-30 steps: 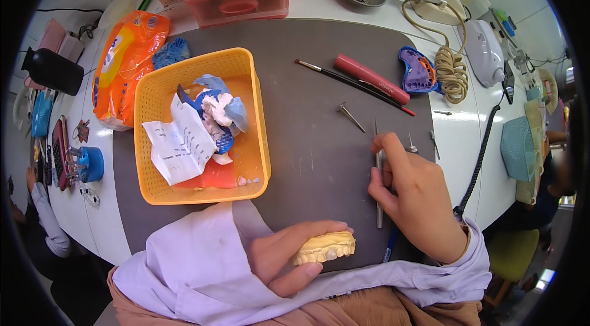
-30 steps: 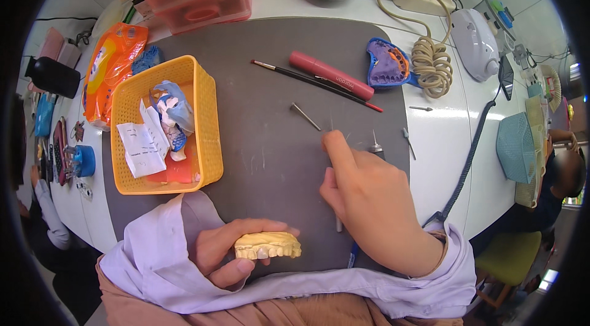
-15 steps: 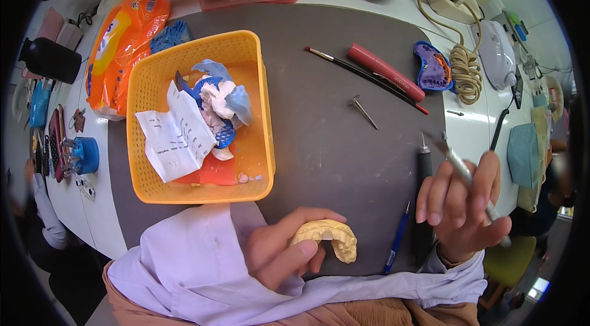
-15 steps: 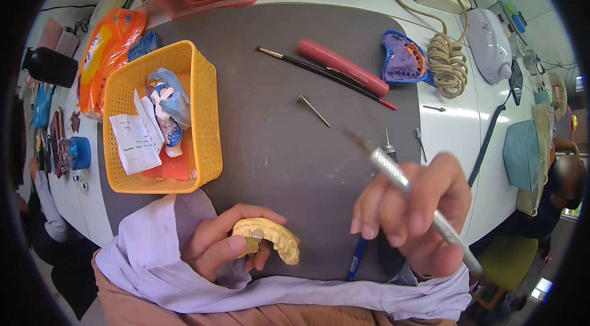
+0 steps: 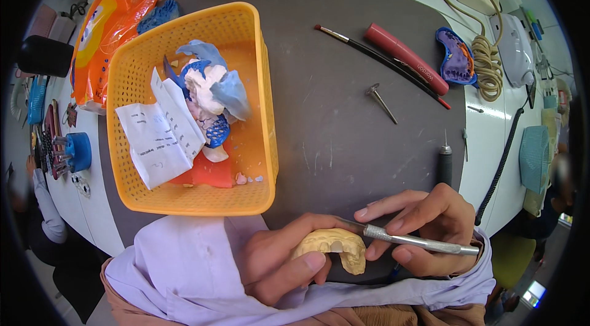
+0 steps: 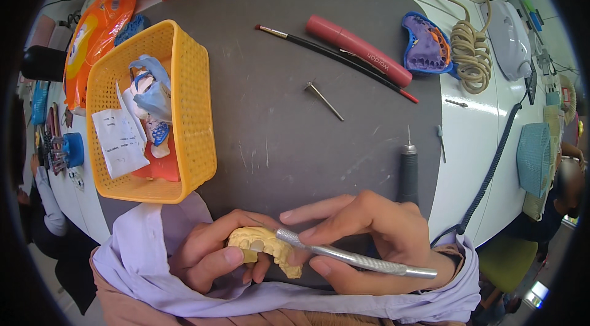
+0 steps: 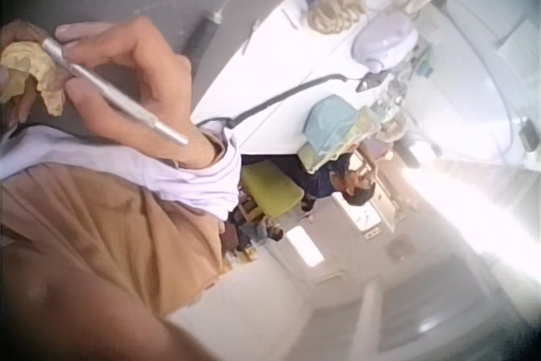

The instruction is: The person uses a rotary tool to grind and shape a small white tooth-like object. They then pick up a yellow dental cast and use a metal file to smooth its surface. The person repeatedly places the shaped object into the cast to check the fit and continues refining the object with the rotary tool.

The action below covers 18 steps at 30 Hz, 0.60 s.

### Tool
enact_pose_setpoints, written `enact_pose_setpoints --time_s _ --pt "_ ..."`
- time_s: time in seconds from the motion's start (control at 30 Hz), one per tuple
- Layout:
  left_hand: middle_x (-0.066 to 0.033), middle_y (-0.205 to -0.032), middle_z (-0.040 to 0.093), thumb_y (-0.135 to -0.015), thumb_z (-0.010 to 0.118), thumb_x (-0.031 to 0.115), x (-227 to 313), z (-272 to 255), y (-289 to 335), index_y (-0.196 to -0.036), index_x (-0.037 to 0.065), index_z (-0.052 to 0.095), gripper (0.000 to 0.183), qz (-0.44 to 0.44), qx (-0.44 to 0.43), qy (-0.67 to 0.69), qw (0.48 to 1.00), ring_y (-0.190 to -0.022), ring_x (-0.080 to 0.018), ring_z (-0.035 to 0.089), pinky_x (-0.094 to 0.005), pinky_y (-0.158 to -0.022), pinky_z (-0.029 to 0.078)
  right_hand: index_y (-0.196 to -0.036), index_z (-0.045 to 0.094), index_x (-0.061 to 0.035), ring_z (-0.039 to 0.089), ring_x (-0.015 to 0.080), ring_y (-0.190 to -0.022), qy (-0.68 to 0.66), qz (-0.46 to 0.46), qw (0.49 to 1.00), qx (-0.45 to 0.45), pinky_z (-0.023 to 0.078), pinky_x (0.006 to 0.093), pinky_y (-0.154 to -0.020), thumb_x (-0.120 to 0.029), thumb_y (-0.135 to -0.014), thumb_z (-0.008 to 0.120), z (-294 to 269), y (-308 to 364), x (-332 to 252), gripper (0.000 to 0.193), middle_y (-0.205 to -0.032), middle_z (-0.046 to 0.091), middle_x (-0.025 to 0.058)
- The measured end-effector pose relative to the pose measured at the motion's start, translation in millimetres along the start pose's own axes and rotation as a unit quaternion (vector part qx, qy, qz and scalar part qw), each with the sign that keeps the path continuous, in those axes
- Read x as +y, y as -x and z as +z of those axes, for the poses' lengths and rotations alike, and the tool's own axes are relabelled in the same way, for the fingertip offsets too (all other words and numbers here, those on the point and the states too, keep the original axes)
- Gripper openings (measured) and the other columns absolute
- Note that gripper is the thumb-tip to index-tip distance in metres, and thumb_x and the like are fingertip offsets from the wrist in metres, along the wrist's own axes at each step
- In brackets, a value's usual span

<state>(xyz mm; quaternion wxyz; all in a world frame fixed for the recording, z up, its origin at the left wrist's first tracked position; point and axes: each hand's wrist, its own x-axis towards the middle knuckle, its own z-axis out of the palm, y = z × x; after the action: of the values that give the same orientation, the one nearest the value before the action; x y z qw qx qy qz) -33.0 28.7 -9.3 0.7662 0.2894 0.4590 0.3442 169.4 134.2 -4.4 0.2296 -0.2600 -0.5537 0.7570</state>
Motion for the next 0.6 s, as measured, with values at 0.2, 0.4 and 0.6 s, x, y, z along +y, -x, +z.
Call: enact_pose_setpoints --time_s 0.2,0.4,0.6 --pt "-0.0141 -0.079 0.058 -0.092 0.037 0.035 -1.3 -2.1 1.8 -0.123 -0.008 0.041 0.053 -0.011 -0.005 0.003 1.0 -0.068 -0.0144 0.053 -0.0271 -0.064 0.043 -0.091 0.063 0.0042 0.064 0.035 -0.095 0.07 -0.029 0.995 -0.07 0.053 0.0384 -0.081 0.003 -0.075 0.066 -6.4 -9.8 -5.7 0.016 -0.083 0.068 0.0167" --pt "-0.0142 -0.079 0.059 -0.093 0.038 0.031 -0.4 -4.2 0.8 -0.123 -0.008 0.04 0.05 -0.014 -0.018 0.007 1.0 -0.068 -0.0143 0.053 -0.0275 -0.064 0.044 -0.089 0.065 0.0041 0.065 0.0355 -0.091 0.084 -0.039 0.993 -0.075 0.053 0.0389 -0.079 0.003 -0.074 0.066 -7.6 -10.8 -3.5 0.015 -0.083 0.068 0.0144" --pt "-0.015 -0.082 0.059 -0.095 0.036 0.03 -0.8 -6.6 0.2 -0.123 -0.009 0.04 0.049 -0.004 -0.031 0.007 0.999 -0.069 -0.0142 0.053 -0.0271 -0.064 0.044 -0.078 0.066 0.0011 0.065 0.0387 -0.082 0.066 -0.007 0.997 -0.028 0.052 0.0471 -0.079 -0.006 -0.069 0.072 -0.1 -10.9 -3.7 0.012 -0.071 0.067 0.0181"
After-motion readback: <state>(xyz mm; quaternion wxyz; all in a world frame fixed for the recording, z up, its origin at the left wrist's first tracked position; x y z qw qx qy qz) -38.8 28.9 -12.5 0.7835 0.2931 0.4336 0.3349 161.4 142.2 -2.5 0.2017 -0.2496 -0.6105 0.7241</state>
